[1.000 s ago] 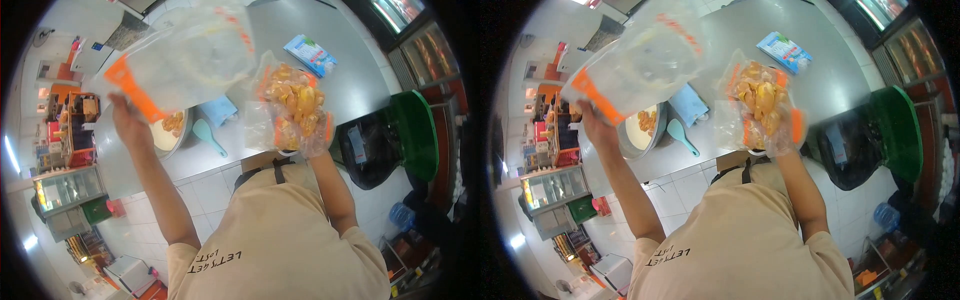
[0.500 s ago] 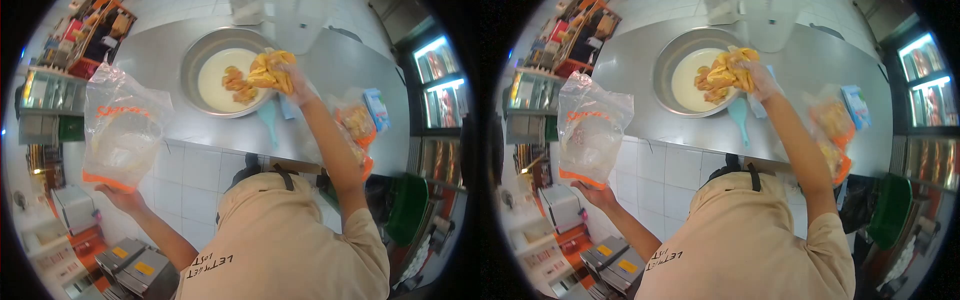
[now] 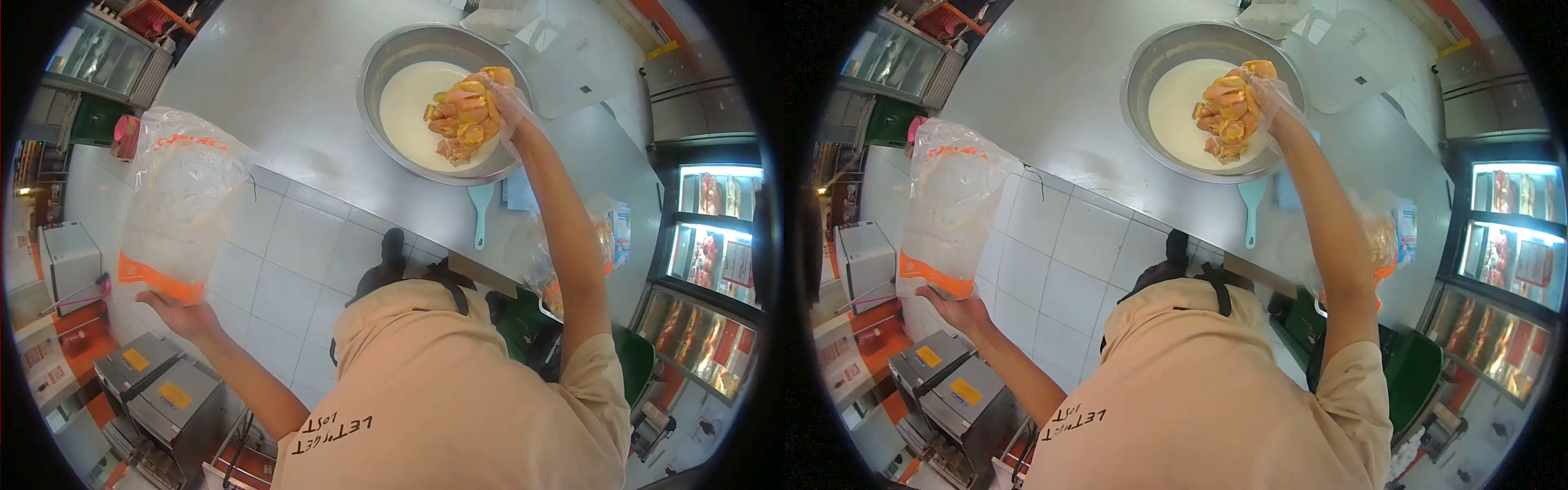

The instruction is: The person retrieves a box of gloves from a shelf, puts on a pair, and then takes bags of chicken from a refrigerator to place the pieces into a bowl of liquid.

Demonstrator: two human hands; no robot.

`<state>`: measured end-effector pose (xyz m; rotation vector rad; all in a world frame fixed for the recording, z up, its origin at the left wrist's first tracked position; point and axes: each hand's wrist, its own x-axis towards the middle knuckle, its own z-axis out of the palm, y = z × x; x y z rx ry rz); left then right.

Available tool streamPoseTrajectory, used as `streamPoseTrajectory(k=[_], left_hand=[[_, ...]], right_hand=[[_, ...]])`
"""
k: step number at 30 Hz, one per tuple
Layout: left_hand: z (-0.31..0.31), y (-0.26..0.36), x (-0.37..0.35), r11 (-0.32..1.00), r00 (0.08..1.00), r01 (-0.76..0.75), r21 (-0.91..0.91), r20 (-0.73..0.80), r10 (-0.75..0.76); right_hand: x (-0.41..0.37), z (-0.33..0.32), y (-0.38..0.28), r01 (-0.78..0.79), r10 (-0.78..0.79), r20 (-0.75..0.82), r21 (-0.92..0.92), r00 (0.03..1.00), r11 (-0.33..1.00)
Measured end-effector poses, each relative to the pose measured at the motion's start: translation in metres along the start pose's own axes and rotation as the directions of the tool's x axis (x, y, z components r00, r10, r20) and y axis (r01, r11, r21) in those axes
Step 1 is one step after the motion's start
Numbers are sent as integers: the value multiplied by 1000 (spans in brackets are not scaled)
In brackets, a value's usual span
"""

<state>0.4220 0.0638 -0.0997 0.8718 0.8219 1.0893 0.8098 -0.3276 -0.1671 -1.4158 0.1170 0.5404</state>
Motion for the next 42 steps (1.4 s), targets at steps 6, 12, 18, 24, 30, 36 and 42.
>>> streamPoseTrajectory(k=[6,12,18,24,30,36,42], left_hand=[[-7,-6,13,996,1000,24,-90,5,-24],[-9,-8,13,1000,999,15,-22,30,-14],[7,-9,3,998,1000,9,56,-1,-9],[3,-11,4,999,999,19,38,47,-21],[-71,-31,58,800,455,500,-332,887,83],[16,-8,-11,999,988,54,7,141,-55],[86,-16,-65,957,942,259,-127,253,-221]], right_hand=[[-3,6,-8,19,-30,-25,-364,999,931],[31,-37,17,418,-265,323,-721,908,552],[-20,22,-27,191,-13,362,-460,932,867],[-24,35,-52,39,58,155,-561,986,827],[-42,43,-65,184,-87,206,-514,975,838],[-49,24,-69,450,-413,199,-551,889,703],[-123,7,-30,191,-154,185,-202,971,961]])
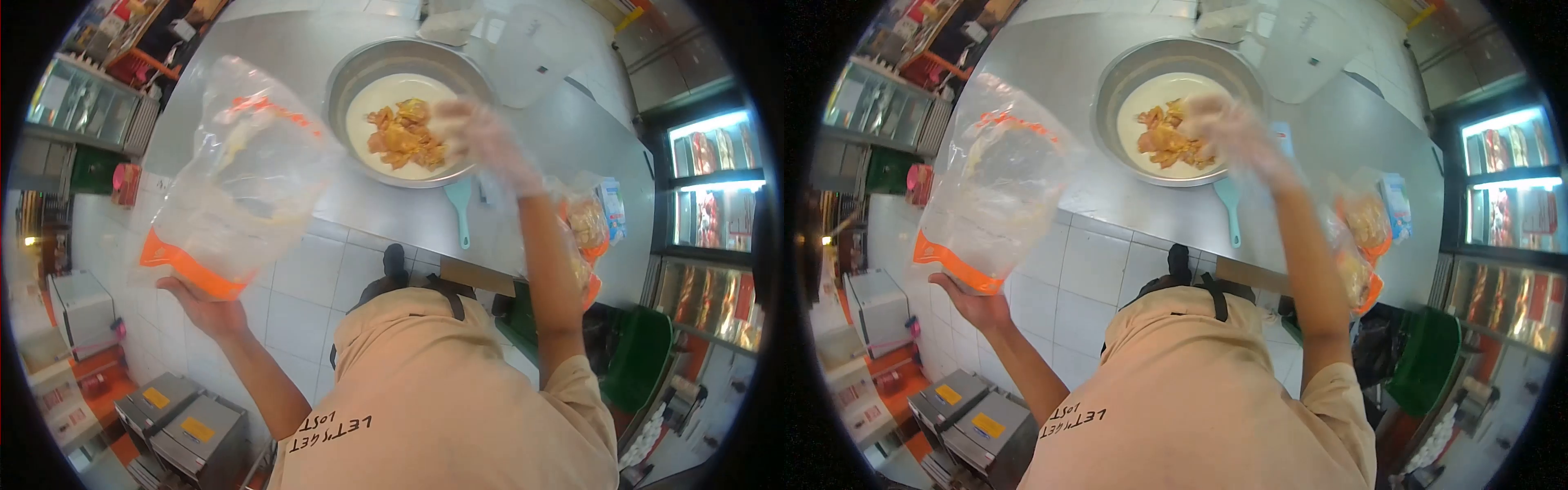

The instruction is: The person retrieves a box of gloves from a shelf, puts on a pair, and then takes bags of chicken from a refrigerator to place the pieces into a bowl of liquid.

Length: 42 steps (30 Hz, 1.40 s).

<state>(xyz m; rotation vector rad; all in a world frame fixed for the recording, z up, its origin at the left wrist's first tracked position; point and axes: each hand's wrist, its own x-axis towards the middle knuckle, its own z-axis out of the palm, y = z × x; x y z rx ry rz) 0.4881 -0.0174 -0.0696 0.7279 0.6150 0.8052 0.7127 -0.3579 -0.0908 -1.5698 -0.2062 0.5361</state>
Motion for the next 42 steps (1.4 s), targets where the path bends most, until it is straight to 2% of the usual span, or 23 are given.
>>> streamPoseTrajectory(k=[4,5,6,8,10,11,12,13,14,16,17,18,22,24,26,29,30,32,34,36,38,39,42], left_hand=[[47,-68,-33,977,940,189,95,270,-208],[57,-96,-45,957,919,112,268,339,-203],[63,-123,-55,828,899,-129,545,416,-134],[101,-152,-93,809,811,-167,564,546,-213],[103,-193,-96,654,395,-215,725,677,-621],[129,-202,-129,697,289,-181,694,715,-637],[137,-220,-149,698,195,-172,695,719,-667],[138,-234,-163,654,174,-168,738,675,-717],[138,-245,-175,602,163,-172,780,625,-763],[140,-262,-200,587,52,-209,782,608,-792],[138,-271,-211,549,15,-213,808,565,-825],[136,-280,-220,511,-10,-219,831,522,-853],[135,-306,-255,465,-110,-233,854,452,-885],[134,-311,-274,452,-129,-250,856,434,-892],[135,-312,-289,449,-146,-237,862,425,-893],[134,-310,-291,459,-90,-279,844,453,-887],[132,-309,-289,479,-59,-290,828,484,-873],[124,-310,-278,452,20,-293,843,478,-878],[115,-312,-265,388,113,-302,871,437,-892],[107,-314,-259,337,202,-262,904,393,-897],[91,-327,-253,326,365,-376,867,462,-808],[83,-337,-244,310,377,-404,861,465,-801],[80,-373,-247,273,441,-487,830,504,-743]], right_hand=[[-78,9,49,-110,67,174,246,982,963],[-100,-2,78,15,-50,52,521,997,853],[-119,-13,93,168,-135,-105,730,985,662],[-158,-43,79,284,-95,-326,604,941,745],[-213,-70,50,325,-28,-669,323,743,889],[-244,-81,40,279,-11,-811,189,585,941],[-275,-90,38,194,-6,-916,79,400,978],[-318,-104,43,-397,-354,-899,-432,257,810],[-369,-117,49,-830,-592,-718,-540,368,139],[-450,-132,40,-941,-671,-698,-339,251,0],[-474,-135,30,-685,-573,-811,-349,-121,639],[-494,-138,26,-83,-264,-900,-251,-346,964],[-561,-156,57,-357,-294,-899,-172,-324,918],[-579,-173,114,-661,-311,-861,38,-402,749],[-602,-205,204,-794,-31,-986,114,-165,597],[-530,-202,162,-841,216,-971,202,-104,502],[-508,-195,176,-810,-127,-989,-14,-75,586],[-467,-191,190,-804,-326,-944,-237,57,545],[-420,-190,179,-622,-177,-945,-316,276,716],[-367,-192,152,-544,-142,-885,-391,442,743],[-335,-189,158,-473,-267,-795,-554,545,685],[-324,-188,164,-404,-376,-692,-687,616,604],[-288,-200,181,-443,-255,-688,-662,680,605]])
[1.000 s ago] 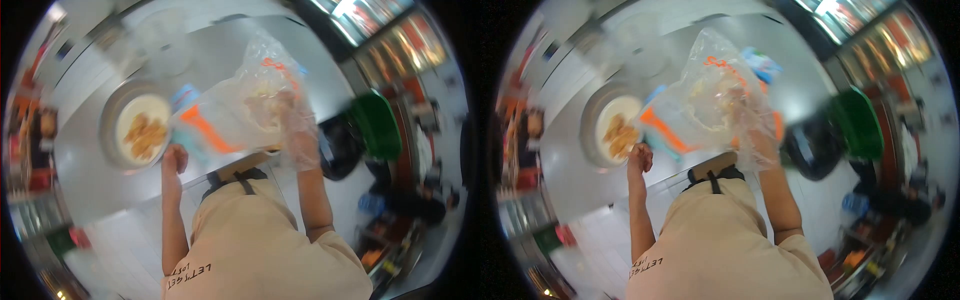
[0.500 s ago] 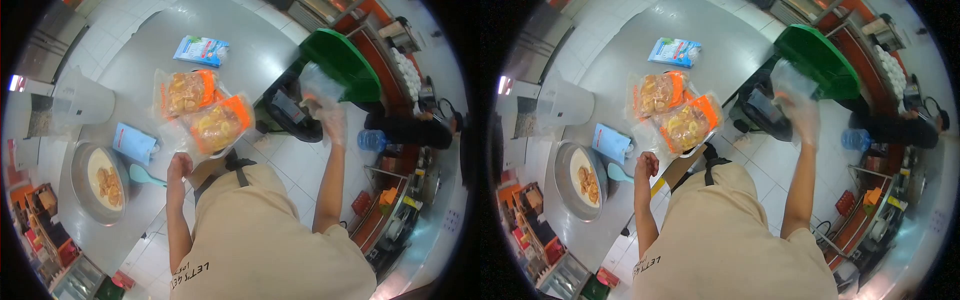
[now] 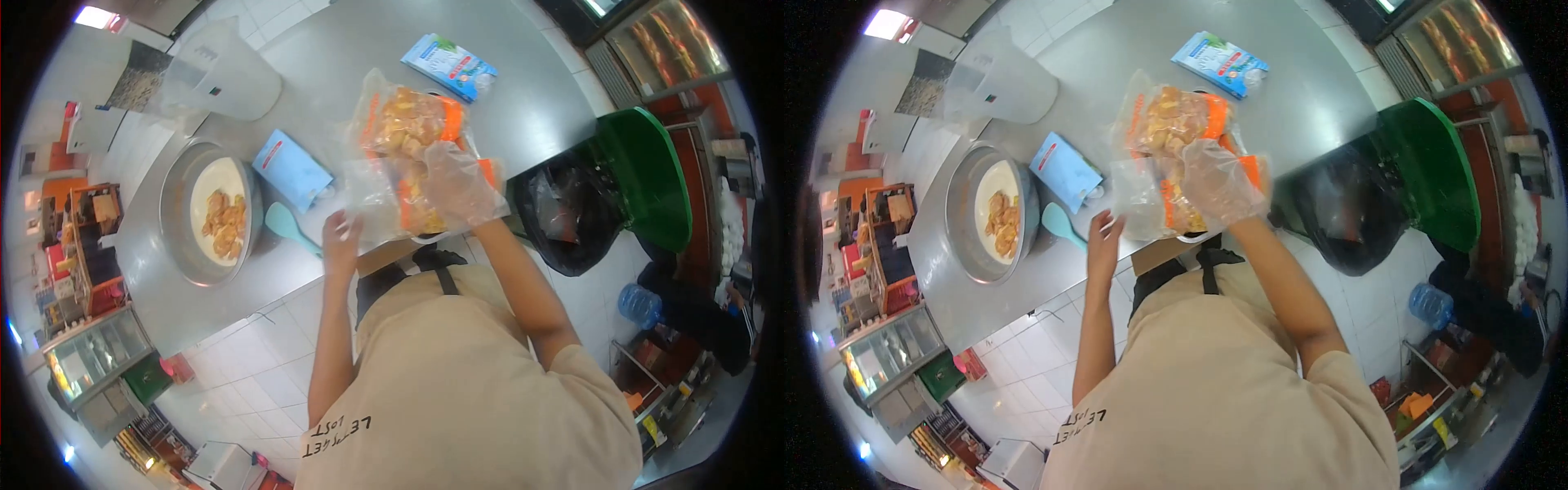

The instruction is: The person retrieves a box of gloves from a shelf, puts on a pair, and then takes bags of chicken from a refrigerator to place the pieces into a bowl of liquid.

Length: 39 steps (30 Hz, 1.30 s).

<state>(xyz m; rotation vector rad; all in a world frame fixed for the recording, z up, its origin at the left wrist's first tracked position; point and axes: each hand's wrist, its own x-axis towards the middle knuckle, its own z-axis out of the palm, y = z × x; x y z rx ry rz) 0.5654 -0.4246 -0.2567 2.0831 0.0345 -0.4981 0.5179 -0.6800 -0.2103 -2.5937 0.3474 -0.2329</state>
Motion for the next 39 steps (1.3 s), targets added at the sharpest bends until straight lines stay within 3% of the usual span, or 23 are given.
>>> streamPoseTrajectory(k=[4,6,8,10,12,13,15,17,19,21,22,23,24,26,27,28,30,31,33,34,36,39], left_hand=[[33,26,27,999,1000,-4,43,2,4],[40,35,29,999,998,-45,30,34,44],[46,37,27,991,992,-117,63,-41,120],[48,43,23,957,958,-282,74,71,277],[52,69,14,944,946,-322,75,66,318],[53,87,8,933,935,-353,69,56,350],[40,132,3,907,900,-420,43,150,409],[24,180,-10,879,854,-477,16,243,459],[13,221,-21,772,734,-636,14,322,598],[9,233,-19,684,687,-721,114,252,682],[8,239,-20,598,634,-771,218,179,752],[6,248,-26,653,693,-717,244,142,707],[9,243,-26,642,683,-726,245,155,714],[21,215,-13,428,580,-671,606,69,812],[28,200,-10,510,673,-679,529,169,721],[42,182,-2,504,669,-679,534,168,724],[59,151,8,342,580,-697,630,215,786],[57,151,15,340,582,-693,636,215,784],[59,159,34,567,688,-718,404,289,666],[62,165,41,568,689,-717,404,286,666],[65,171,48,600,663,-749,280,322,676],[80,173,46,634,692,-720,282,350,631]], right_hand=[[17,-21,-15,-127,124,120,17,985,992],[21,-28,-9,-106,82,332,57,940,993],[13,-33,-5,-95,68,285,83,956,992],[5,-30,5,-94,66,227,114,972,989],[-3,-20,23,-20,8,39,335,999,942],[-1,-25,23,-25,17,26,333,1000,943],[6,-42,21,-200,67,198,791,978,578],[7,-61,38,-236,61,259,730,964,642],[4,-75,42,-257,52,312,664,949,702],[-4,-83,33,-45,33,31,741,999,669],[-8,-82,29,-41,42,18,743,999,668],[-11,-78,23,-66,102,0,760,995,646],[-15,-73,19,-89,162,-16,778,987,622],[-18,-52,23,-30,172,-112,751,979,660],[-17,-45,23,21,166,-190,715,968,698],[-17,-49,18,28,164,-196,718,967,695],[-16,-58,5,-174,380,-141,710,914,682],[-13,-48,13,-172,377,-138,715,916,678],[-6,-25,39,-43,318,-133,871,939,490],[-3,-39,31,-42,316,-133,870,939,490],[-3,-75,2,-226,357,-88,628,930,744],[-6,-50,-2,-166,335,-120,687,934,708]])
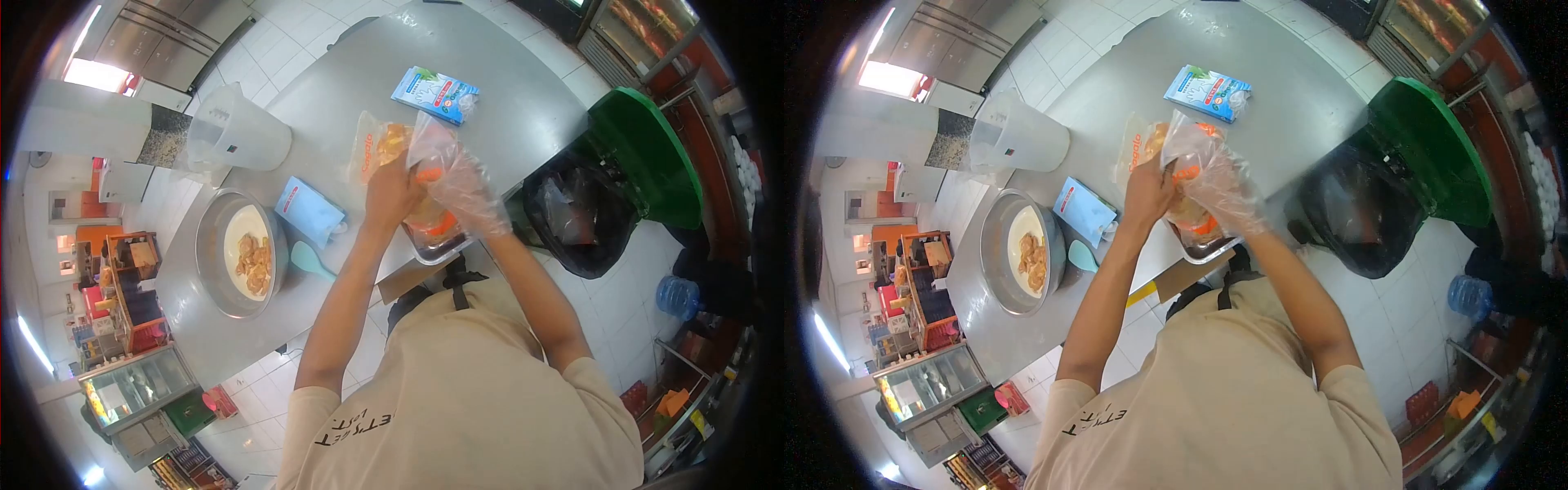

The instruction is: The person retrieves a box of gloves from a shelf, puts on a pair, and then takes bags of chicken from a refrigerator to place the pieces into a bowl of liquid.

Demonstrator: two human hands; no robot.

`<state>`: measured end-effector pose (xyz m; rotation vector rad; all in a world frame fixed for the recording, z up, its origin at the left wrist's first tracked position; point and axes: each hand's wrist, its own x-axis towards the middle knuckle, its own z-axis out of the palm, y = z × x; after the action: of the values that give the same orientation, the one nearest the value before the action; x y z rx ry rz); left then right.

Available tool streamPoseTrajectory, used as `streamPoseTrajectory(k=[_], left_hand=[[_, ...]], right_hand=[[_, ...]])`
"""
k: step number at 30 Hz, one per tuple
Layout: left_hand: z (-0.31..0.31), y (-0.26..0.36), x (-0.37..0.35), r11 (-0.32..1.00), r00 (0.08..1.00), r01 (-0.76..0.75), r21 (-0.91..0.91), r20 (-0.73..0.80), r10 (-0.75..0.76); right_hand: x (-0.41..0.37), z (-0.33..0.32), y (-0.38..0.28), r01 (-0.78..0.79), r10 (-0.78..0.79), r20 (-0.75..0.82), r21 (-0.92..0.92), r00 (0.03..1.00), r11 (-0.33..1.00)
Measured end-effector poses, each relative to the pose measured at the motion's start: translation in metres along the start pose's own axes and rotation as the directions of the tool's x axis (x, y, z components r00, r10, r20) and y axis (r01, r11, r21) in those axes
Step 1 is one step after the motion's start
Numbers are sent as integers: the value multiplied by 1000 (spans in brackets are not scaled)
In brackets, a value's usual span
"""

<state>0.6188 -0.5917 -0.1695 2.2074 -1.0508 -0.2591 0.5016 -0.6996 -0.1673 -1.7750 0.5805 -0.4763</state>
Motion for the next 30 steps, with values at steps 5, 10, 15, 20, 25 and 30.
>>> streamPoseTrajectory(k=[5,10,15,20,25,30], left_hand=[[2,18,8,986,985,102,134,124,-119],[20,17,8,991,999,-40,129,7,39],[37,-2,14,983,986,161,92,38,-165],[43,-5,13,957,960,277,82,29,-280],[52,-19,1,938,937,321,-130,-100,-335],[30,-18,-10,878,951,310,-365,102,-293]], right_hand=[[-1,50,106,115,-117,78,29,990,993],[-4,38,96,419,-275,321,-771,906,479],[0,50,99,214,-214,78,-641,974,737],[29,39,73,-51,106,90,-471,990,881],[59,73,119,-15,40,28,-605,999,796],[72,49,67,144,69,264,-707,962,692]])
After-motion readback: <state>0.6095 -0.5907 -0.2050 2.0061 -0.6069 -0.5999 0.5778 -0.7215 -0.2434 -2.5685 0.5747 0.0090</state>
